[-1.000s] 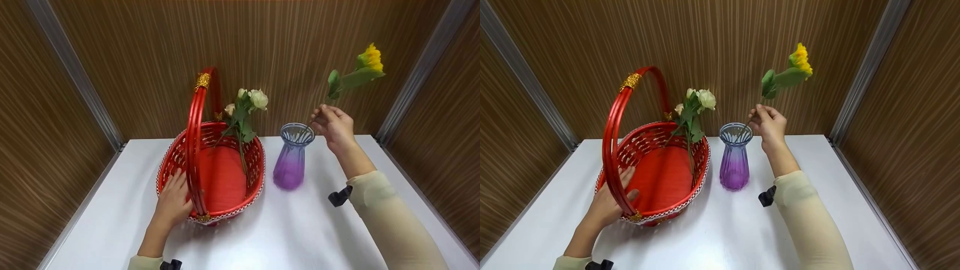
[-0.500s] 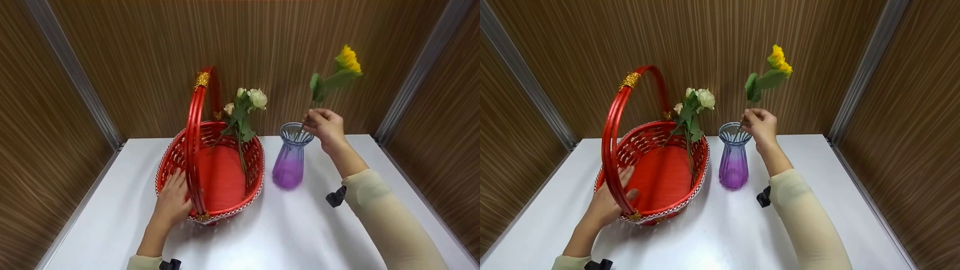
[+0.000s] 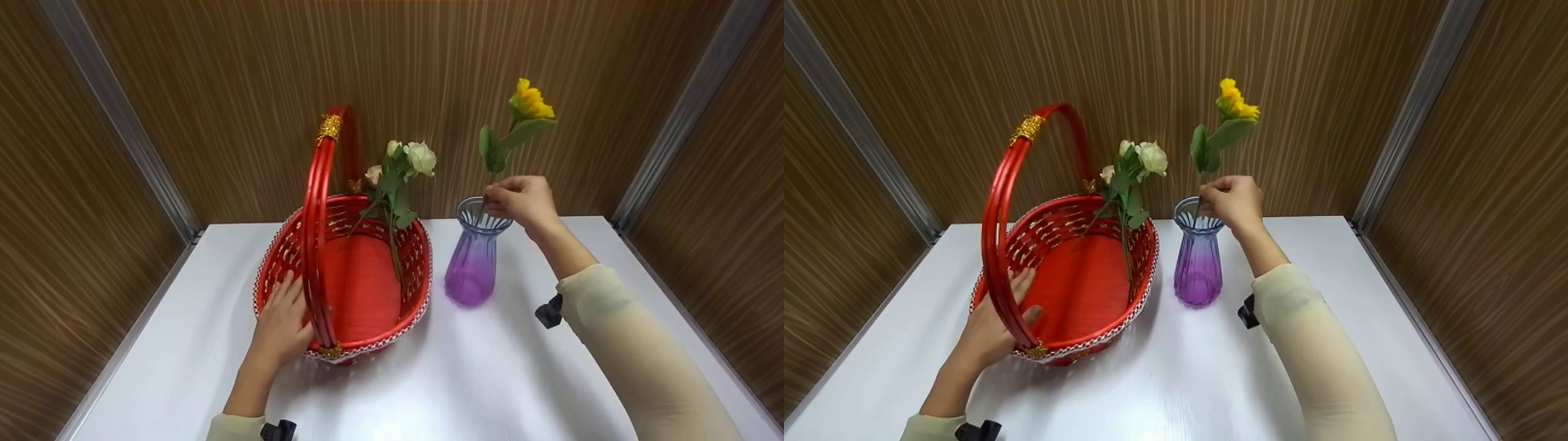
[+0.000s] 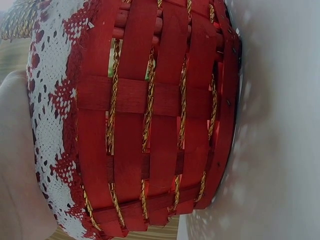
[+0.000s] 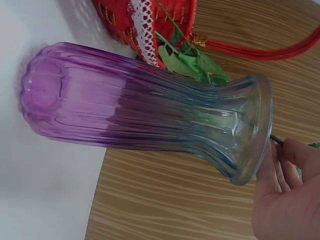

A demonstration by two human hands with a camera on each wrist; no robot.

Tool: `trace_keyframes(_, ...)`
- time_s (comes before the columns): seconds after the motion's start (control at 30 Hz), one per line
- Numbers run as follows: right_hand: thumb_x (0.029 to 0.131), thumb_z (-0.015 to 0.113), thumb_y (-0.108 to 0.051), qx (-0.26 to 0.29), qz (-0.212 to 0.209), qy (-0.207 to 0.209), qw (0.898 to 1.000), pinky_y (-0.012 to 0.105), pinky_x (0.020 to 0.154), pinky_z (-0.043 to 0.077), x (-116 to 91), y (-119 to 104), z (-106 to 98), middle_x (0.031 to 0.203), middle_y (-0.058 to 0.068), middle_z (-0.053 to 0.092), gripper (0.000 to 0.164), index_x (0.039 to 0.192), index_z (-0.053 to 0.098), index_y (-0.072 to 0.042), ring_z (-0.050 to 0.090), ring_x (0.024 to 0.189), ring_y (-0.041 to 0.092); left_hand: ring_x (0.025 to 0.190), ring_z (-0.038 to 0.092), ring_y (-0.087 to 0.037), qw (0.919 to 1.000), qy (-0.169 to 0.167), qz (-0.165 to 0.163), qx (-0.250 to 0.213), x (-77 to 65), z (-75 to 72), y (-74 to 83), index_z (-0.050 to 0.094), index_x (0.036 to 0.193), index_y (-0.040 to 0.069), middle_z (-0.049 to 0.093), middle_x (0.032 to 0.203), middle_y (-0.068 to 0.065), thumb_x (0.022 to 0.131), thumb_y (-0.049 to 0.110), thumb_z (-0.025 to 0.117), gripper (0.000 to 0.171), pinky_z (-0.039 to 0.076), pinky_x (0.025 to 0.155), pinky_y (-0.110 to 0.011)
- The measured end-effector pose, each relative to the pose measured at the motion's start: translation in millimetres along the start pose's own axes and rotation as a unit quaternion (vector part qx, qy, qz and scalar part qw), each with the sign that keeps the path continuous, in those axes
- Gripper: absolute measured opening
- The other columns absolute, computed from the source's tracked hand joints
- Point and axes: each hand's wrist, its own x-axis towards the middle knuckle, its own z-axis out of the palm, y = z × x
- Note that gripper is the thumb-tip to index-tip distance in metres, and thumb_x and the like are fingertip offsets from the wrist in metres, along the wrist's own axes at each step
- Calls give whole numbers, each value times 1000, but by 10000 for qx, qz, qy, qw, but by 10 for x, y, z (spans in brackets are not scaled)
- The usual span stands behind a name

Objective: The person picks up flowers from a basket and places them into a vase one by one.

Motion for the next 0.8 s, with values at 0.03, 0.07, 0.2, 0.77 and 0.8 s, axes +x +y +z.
trace_keyframes(0.03,95,67,-18,-63,-17,-3,10000,28,74,61,0,-1,10,99,16,73,35,117,67,10,74,80,17,149,27,-37,10000,-12,-17,-3,-1,-1,1,46,149,4,45,153,-17,91,30,51,64,24,121,-54)
trace_keyframes(0.07,94,68,-18,-125,-28,3,9999,28,73,61,1,2,17,99,16,73,35,117,68,10,74,80,17,149,27,-37,10000,-22,-29,-7,-3,-2,1,45,149,4,45,153,-17,91,30,52,64,24,121,-54)
trace_keyframes(0.2,93,69,-17,-200,-51,90,9997,28,71,61,4,24,34,92,14,74,32,113,70,9,74,78,18,150,26,-36,10000,-49,-60,-22,-7,-4,2,45,149,4,44,153,-17,91,29,52,64,23,121,-53)
trace_keyframes(0.77,94,69,-22,145,6,85,9999,28,74,61,-44,34,23,91,10,74,36,114,69,7,75,85,25,149,27,-36,10000,-43,-69,7,-13,-3,5,45,149,3,46,152,-18,91,30,52,64,24,121,-53)
trace_keyframes(0.8,94,69,-22,186,9,71,9998,28,74,61,-48,30,30,91,10,74,36,115,69,7,75,85,25,149,27,-36,10000,-56,-81,13,-16,-5,4,45,149,3,45,152,-18,90,30,52,64,24,121,-53)
